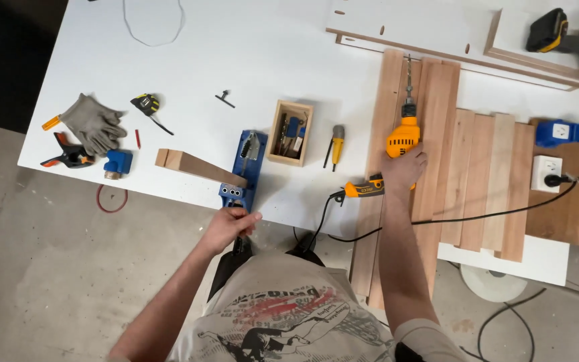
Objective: Using a pocket hole jig and a power drill to create angled holes in wooden boards for joinery.
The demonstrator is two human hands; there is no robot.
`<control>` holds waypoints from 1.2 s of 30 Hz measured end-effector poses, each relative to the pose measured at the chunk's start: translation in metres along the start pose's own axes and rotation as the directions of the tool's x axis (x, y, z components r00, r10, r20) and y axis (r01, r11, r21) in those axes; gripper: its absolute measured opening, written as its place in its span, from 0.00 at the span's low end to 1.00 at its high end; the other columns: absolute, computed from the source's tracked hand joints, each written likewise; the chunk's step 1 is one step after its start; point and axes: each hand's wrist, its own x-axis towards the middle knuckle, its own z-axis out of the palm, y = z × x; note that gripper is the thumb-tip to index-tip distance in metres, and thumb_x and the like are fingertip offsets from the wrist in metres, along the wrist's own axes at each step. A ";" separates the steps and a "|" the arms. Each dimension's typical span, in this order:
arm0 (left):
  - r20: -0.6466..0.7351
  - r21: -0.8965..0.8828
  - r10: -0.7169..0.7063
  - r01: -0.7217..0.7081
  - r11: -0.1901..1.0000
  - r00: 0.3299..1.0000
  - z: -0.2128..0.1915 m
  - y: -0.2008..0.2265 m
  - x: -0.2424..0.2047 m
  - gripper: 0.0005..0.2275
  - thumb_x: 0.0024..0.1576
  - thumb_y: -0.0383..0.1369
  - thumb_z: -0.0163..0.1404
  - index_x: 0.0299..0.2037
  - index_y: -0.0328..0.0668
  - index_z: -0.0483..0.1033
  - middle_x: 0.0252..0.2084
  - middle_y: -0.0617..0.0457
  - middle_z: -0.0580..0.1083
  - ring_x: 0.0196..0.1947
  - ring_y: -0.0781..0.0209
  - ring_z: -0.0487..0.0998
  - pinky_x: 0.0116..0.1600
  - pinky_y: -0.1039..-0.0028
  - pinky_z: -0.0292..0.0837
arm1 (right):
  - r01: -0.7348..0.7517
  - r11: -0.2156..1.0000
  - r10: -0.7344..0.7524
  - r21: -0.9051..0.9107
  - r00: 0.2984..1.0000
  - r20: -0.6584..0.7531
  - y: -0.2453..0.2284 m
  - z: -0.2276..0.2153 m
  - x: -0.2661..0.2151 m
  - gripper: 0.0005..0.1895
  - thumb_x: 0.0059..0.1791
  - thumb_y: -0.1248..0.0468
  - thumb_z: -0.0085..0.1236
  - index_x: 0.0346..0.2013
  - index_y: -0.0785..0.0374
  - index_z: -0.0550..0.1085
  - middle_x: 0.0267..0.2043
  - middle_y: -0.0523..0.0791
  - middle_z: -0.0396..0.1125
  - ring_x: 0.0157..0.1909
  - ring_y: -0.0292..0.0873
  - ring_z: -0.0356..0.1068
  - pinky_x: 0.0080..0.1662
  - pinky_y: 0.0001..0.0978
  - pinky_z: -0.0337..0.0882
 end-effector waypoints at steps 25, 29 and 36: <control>0.212 0.211 0.508 -0.546 0.811 0.835 -0.127 0.059 0.059 0.21 0.46 0.28 0.70 0.51 0.35 0.81 0.37 0.39 0.81 0.19 0.63 0.69 0.26 0.67 0.67 | 0.976 0.101 -0.897 0.193 0.173 -0.406 -0.208 0.137 -0.164 0.11 0.53 0.59 0.59 0.45 0.60 0.80 0.48 0.48 0.74 0.55 0.47 0.73 0.62 0.39 0.69; 0.261 0.121 0.559 -0.601 0.790 0.787 -0.132 0.053 0.063 0.18 0.45 0.27 0.70 0.46 0.37 0.84 0.43 0.40 0.82 0.45 0.49 0.82 0.51 0.55 0.74 | 0.935 0.328 -0.921 0.137 0.284 0.266 -0.225 0.170 -0.158 0.27 0.54 0.54 0.53 0.62 0.69 0.67 0.65 0.55 0.62 0.71 0.54 0.58 0.72 0.44 0.58; 0.312 0.066 0.635 -0.683 0.727 0.706 -0.134 0.045 0.071 0.13 0.46 0.29 0.70 0.41 0.40 0.84 0.39 0.47 0.83 0.44 0.55 0.82 0.56 0.60 0.73 | 0.967 0.090 -0.721 -0.238 0.228 0.654 -0.255 0.148 -0.149 0.32 0.54 0.52 0.48 0.66 0.71 0.63 0.71 0.60 0.54 0.75 0.59 0.52 0.73 0.47 0.52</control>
